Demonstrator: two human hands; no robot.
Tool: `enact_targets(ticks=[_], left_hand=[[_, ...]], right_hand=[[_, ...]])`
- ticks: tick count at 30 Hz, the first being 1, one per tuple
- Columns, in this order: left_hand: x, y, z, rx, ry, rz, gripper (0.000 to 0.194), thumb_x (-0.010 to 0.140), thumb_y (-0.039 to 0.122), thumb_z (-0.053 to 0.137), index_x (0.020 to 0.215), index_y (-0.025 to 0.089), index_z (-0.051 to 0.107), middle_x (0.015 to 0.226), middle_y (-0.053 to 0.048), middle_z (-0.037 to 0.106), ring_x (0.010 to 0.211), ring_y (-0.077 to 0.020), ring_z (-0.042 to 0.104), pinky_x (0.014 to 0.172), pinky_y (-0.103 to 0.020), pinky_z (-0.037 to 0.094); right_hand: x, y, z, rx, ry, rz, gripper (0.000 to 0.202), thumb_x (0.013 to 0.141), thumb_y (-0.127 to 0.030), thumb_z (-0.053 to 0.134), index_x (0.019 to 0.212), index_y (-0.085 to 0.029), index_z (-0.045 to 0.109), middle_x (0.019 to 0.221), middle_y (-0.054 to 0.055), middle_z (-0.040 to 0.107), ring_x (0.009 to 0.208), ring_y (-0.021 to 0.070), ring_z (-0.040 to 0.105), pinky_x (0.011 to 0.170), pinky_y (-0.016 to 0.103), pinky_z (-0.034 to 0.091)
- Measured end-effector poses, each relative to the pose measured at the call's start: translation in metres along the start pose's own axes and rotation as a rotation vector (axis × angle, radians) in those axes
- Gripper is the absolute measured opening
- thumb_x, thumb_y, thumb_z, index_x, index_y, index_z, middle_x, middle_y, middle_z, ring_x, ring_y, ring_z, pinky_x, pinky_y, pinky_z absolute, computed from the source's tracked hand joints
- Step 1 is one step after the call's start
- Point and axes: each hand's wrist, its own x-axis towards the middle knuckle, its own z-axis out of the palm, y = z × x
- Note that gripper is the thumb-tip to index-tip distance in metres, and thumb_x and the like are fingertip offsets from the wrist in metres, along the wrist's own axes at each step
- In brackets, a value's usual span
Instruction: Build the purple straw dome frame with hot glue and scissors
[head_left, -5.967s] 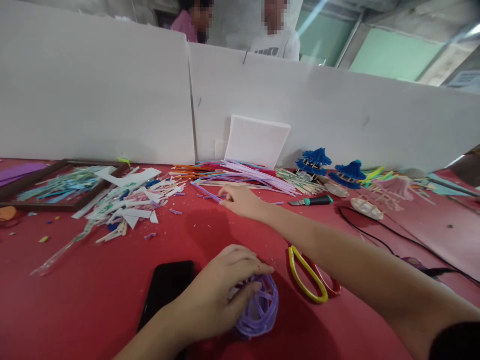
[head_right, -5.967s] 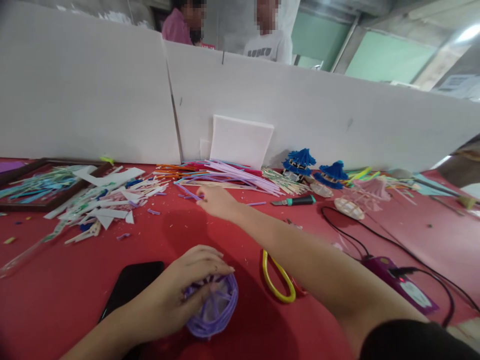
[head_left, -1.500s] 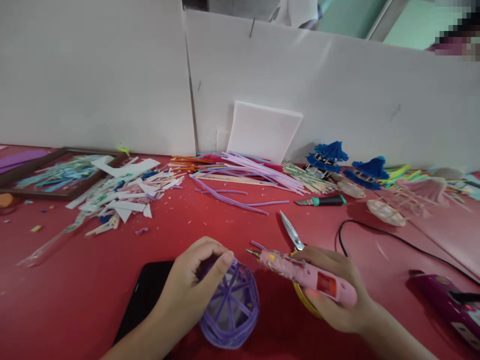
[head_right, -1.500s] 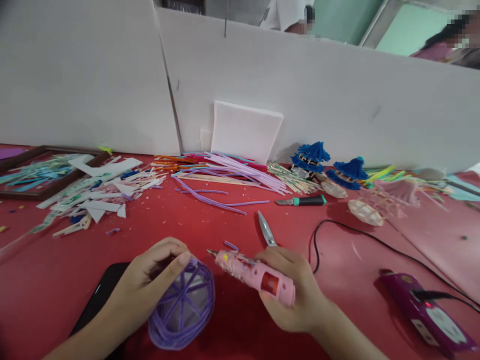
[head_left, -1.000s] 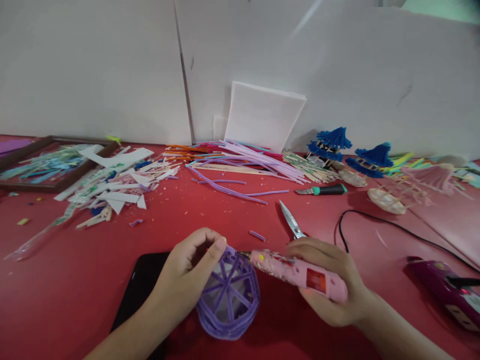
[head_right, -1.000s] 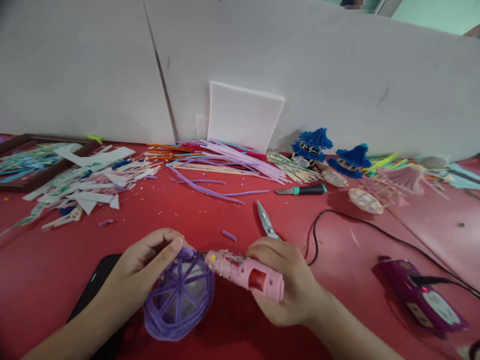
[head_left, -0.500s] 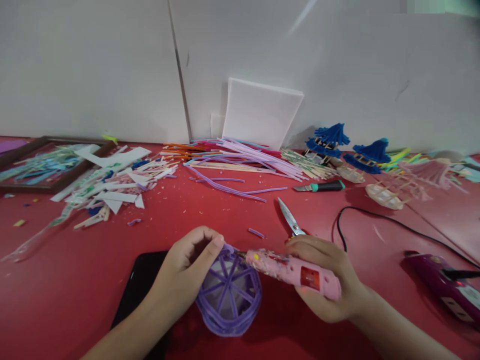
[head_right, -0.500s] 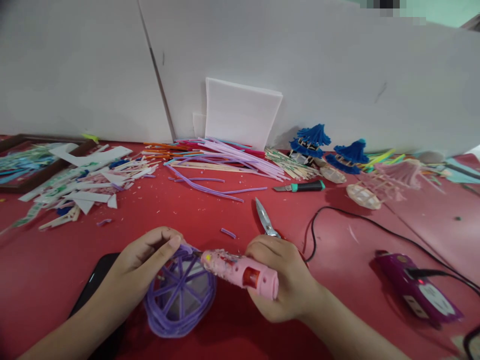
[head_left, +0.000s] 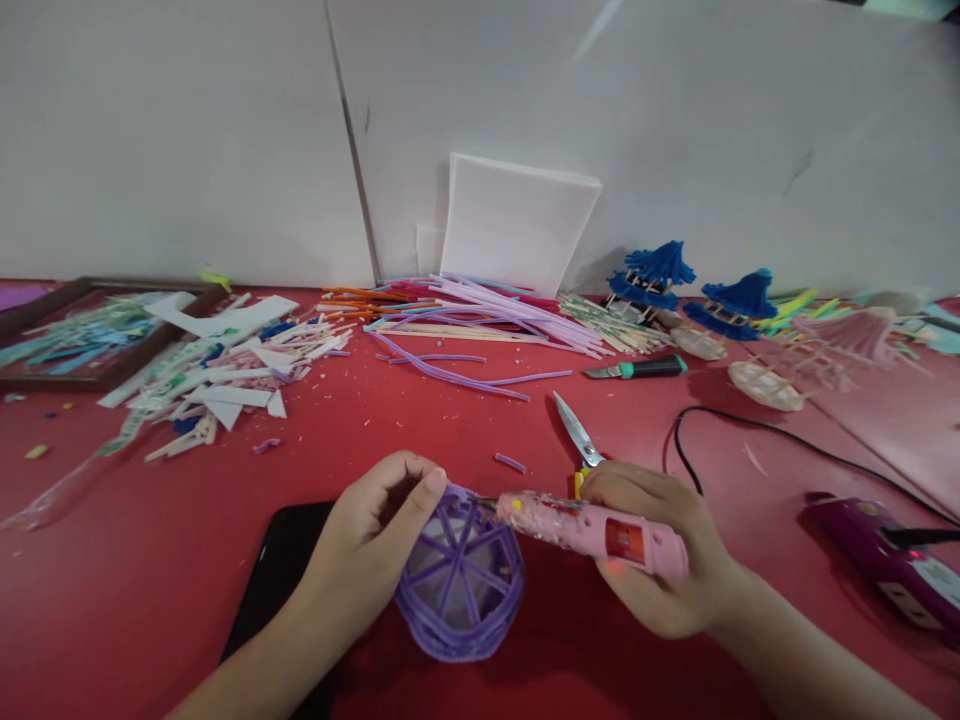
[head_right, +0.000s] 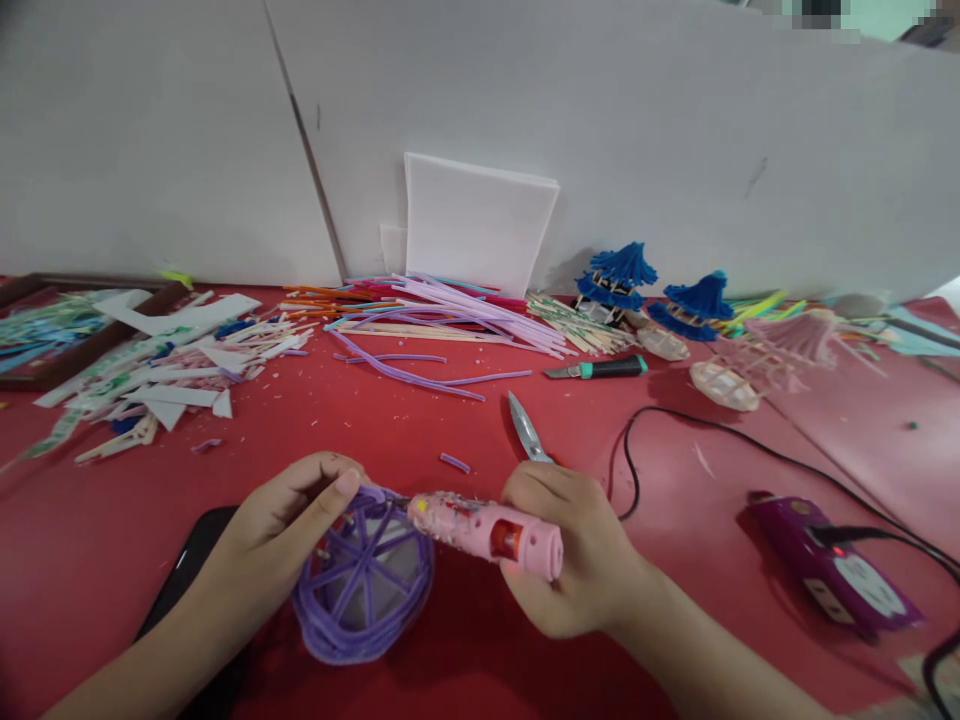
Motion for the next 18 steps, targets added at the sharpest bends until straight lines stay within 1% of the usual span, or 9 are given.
enact_targets(ticks=[5, 10, 18], left_hand=[[0.0008, 0.0008, 0.0008, 0.015, 0.002, 0.0, 0.028, 0.085, 0.044, 0.053, 0.075, 0.018, 0.059, 0.063, 0.003, 0.05, 0.057, -0.0102, 0.048, 0.051, -0.019, 0.041], [-0.0006, 0.0019, 0.0003, 0.019, 0.013, 0.015, 0.028, 0.086, 0.043, 0.053, 0.075, 0.018, 0.059, 0.065, 0.002, 0.053, 0.059, -0.0106, 0.05, 0.054, -0.019, 0.043], [-0.0001, 0.0045, 0.0004, 0.027, 0.034, 0.002, 0.03, 0.083, 0.045, 0.055, 0.074, 0.017, 0.06, 0.065, 0.001, 0.053, 0.059, -0.0115, 0.05, 0.053, -0.02, 0.043]], right_hand=[[-0.001, 0.0001, -0.0021, 0.006, -0.012, 0.0, 0.009, 0.071, -0.012, 0.043, 0.071, -0.021, 0.041, 0.06, 0.0, 0.047, 0.052, 0.0139, 0.04, 0.047, 0.028, 0.031], [-0.0026, -0.0001, -0.0036, -0.012, -0.026, -0.005, 0.008, 0.072, -0.013, 0.043, 0.07, -0.021, 0.042, 0.061, 0.001, 0.047, 0.052, 0.0139, 0.041, 0.047, 0.027, 0.032], [-0.0052, -0.0007, -0.0078, -0.024, -0.021, 0.04, 0.01, 0.072, -0.014, 0.043, 0.068, -0.022, 0.039, 0.059, -0.001, 0.044, 0.051, 0.0137, 0.039, 0.047, 0.027, 0.029]])
